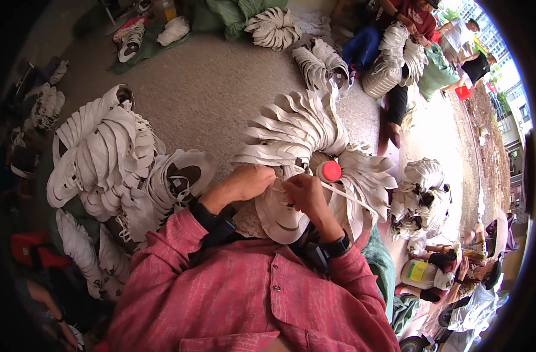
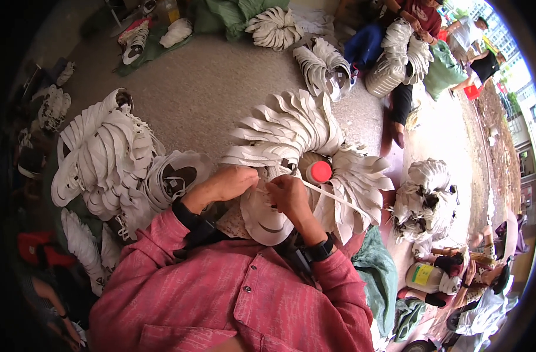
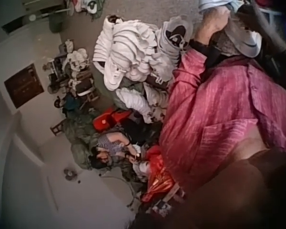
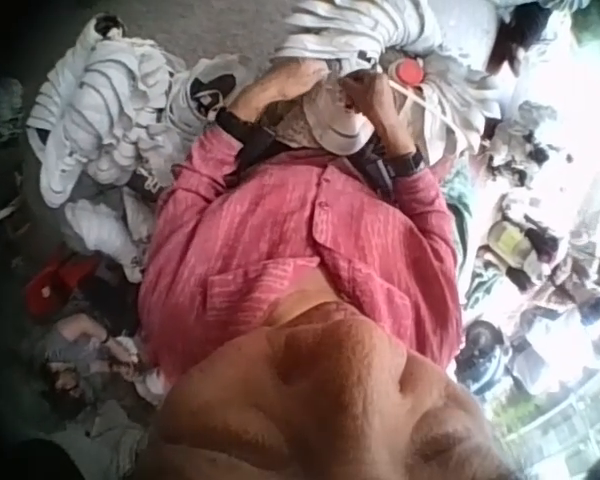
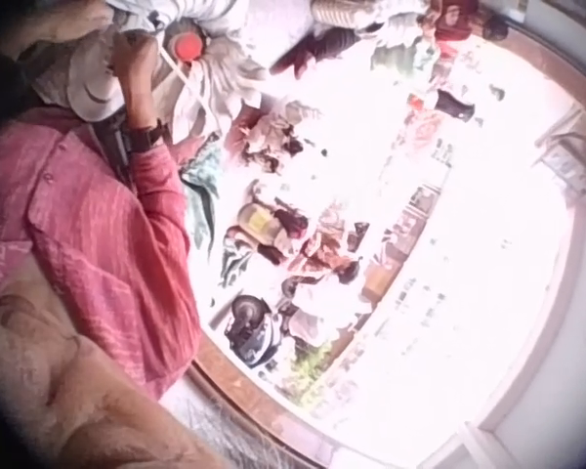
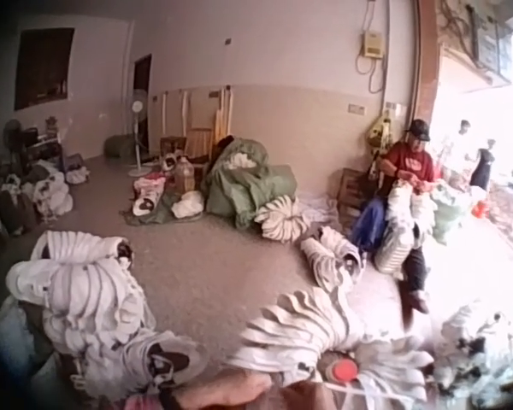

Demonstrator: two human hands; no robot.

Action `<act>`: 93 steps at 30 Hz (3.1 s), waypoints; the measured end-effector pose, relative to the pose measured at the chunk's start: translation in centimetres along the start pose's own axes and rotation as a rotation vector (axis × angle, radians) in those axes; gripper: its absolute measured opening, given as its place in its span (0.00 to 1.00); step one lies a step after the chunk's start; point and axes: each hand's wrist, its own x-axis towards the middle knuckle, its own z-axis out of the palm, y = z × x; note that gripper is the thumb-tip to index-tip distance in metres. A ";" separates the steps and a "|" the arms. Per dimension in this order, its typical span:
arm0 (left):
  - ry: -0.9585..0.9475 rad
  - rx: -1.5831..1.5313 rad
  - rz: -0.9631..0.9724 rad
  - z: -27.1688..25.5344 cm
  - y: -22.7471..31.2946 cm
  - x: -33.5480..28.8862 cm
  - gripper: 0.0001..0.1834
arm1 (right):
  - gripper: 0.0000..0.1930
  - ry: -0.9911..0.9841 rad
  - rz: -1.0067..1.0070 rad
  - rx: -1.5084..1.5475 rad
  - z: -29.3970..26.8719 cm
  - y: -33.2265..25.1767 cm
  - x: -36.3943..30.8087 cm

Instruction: The recorder is lacing white shoe uppers by threading long white laces through eyelets.

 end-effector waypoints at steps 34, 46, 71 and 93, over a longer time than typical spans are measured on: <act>-0.036 0.097 0.089 1.2 -0.4 1.0 0.13 | 0.12 0.062 -0.149 0.184 1.9 3.4 1.1; 0.140 0.018 0.158 0.5 0.2 0.9 0.08 | 0.10 0.119 -0.209 0.210 2.5 4.7 2.1; -0.691 -0.299 -0.122 -3.2 -0.8 7.7 0.16 | 0.05 0.431 -0.848 -0.521 -1.5 1.6 2.0; -0.477 -0.396 -0.027 -2.6 0.8 5.7 0.09 | 0.05 -0.221 -0.831 -0.210 -2.7 4.2 5.1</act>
